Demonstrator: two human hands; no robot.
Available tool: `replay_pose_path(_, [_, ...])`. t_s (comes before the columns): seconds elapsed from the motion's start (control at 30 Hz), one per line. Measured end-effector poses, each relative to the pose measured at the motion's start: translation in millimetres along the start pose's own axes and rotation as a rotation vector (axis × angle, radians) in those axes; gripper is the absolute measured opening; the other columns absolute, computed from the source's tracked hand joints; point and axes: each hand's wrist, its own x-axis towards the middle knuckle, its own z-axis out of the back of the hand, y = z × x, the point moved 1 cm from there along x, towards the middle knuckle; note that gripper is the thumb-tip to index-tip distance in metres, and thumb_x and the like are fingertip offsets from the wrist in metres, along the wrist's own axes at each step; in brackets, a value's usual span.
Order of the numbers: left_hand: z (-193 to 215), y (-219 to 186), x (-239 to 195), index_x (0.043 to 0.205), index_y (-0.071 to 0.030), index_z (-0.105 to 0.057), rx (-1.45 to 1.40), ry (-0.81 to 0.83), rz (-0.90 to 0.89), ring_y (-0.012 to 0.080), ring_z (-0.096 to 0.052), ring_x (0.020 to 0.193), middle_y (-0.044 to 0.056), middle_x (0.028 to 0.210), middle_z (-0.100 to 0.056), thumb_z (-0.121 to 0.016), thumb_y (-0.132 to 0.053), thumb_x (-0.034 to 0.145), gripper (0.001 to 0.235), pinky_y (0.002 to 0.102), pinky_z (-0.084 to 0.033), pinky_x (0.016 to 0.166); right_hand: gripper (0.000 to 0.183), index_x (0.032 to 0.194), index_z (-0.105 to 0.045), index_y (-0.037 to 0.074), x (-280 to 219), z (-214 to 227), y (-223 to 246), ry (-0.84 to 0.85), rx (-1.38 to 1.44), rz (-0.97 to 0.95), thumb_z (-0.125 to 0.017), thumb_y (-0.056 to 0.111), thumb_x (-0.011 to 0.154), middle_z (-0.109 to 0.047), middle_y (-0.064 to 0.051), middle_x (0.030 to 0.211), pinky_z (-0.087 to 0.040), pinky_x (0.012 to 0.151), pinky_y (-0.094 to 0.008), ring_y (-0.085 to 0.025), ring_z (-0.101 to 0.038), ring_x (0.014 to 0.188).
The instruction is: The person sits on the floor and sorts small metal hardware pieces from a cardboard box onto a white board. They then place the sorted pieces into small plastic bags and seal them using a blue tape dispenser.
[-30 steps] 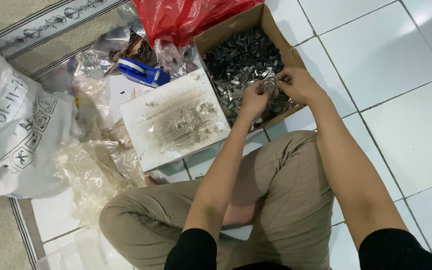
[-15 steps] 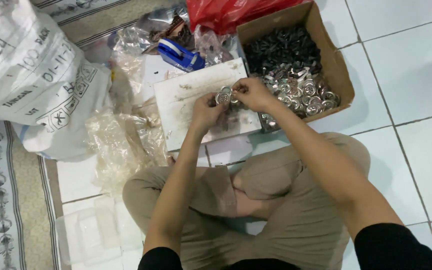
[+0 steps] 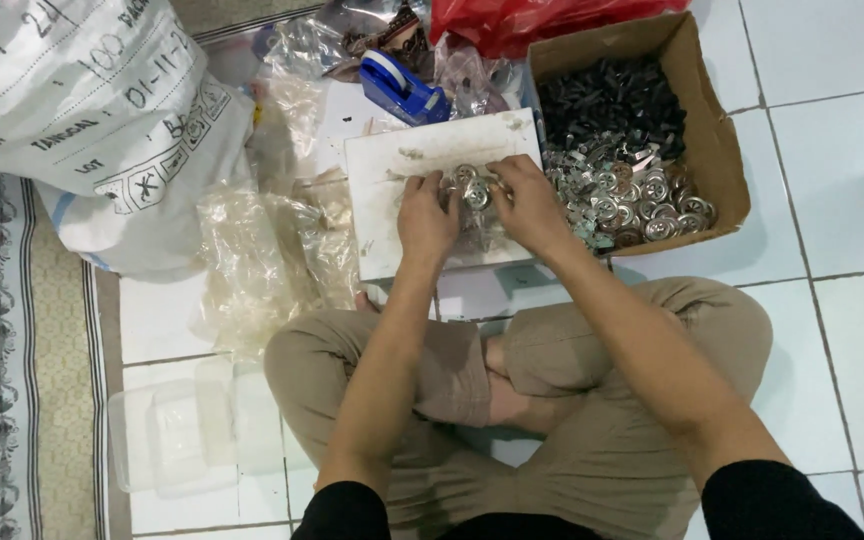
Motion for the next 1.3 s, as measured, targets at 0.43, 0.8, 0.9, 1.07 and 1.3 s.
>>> replay_pose_path(0.43, [-33.5, -42.8, -24.9, 0.149, -0.002, -0.05, 0.096, -0.042, -0.417, 0.0509, -0.022, 0.152, 0.032, 0.162, -0.026, -0.072, -0.01, 0.091, 0.062, 0.061, -0.024, 0.123, 0.036, 0.124, -0.073, 0.002, -4.8, 89.9, -49.3, 0.133, -0.308, -0.147, -0.072, 0.019, 0.091, -0.067, -0.024, 0.107, -0.058, 0.079, -0.051, -0.046, -0.067, 0.104])
replay_pose_path(0.8, [-163.1, -179.0, -30.9, 0.111, 0.003, -0.07, -0.053, 0.558, -0.449, 0.0417, -0.072, 0.104, 0.024, 0.115, -0.065, -0.081, -0.018, 0.074, 0.044, 0.046, -0.066, 0.078, 0.029, 0.102, -0.081, 0.001, -78.0, 170.7, -177.4, 0.384, -0.704, -0.576, -0.074, 0.013, 0.076, -0.076, -0.022, 0.089, -0.062, 0.072, -0.055, -0.042, -0.076, 0.09])
replay_pose_path(0.9, [-245.1, -162.7, -19.8, 0.115, 0.001, -0.071, 0.018, 0.687, -0.309, 0.0455, -0.073, 0.099, 0.024, 0.105, -0.069, -0.078, -0.01, 0.071, 0.045, 0.056, -0.064, 0.074, 0.028, 0.104, -0.081, 0.005, -74.5, 156.5, -180.1, 0.444, -0.67, -0.59, -0.073, 0.013, 0.078, -0.077, -0.018, 0.095, -0.063, 0.078, -0.054, -0.039, -0.075, 0.097])
replay_pose_path(1.07, [-212.5, -186.4, -22.6, 0.11, -0.001, -0.073, -0.024, 0.744, -0.22, 0.045, -0.073, 0.102, 0.023, 0.101, -0.073, -0.074, -0.003, 0.07, 0.039, 0.055, -0.062, 0.081, 0.025, 0.102, -0.078, 0.002, -69.6, 152.4, -182.8, 0.477, -0.585, -0.576, -0.072, 0.007, 0.078, -0.076, -0.021, 0.094, -0.063, 0.076, -0.052, -0.04, -0.074, 0.094])
replay_pose_path(1.3, [-209.0, -182.3, -24.1, 0.126, -0.003, -0.069, -0.094, 0.818, -0.146, 0.045, -0.065, 0.123, 0.025, 0.121, -0.071, -0.065, -0.005, 0.081, 0.046, 0.056, -0.055, 0.102, 0.039, 0.121, -0.075, 0.001, -66.8, 163.8, -158.7, 0.534, -0.498, -0.637, -0.074, 0.008, 0.083, -0.076, -0.024, 0.11, -0.061, 0.085, -0.057, -0.043, -0.071, 0.107])
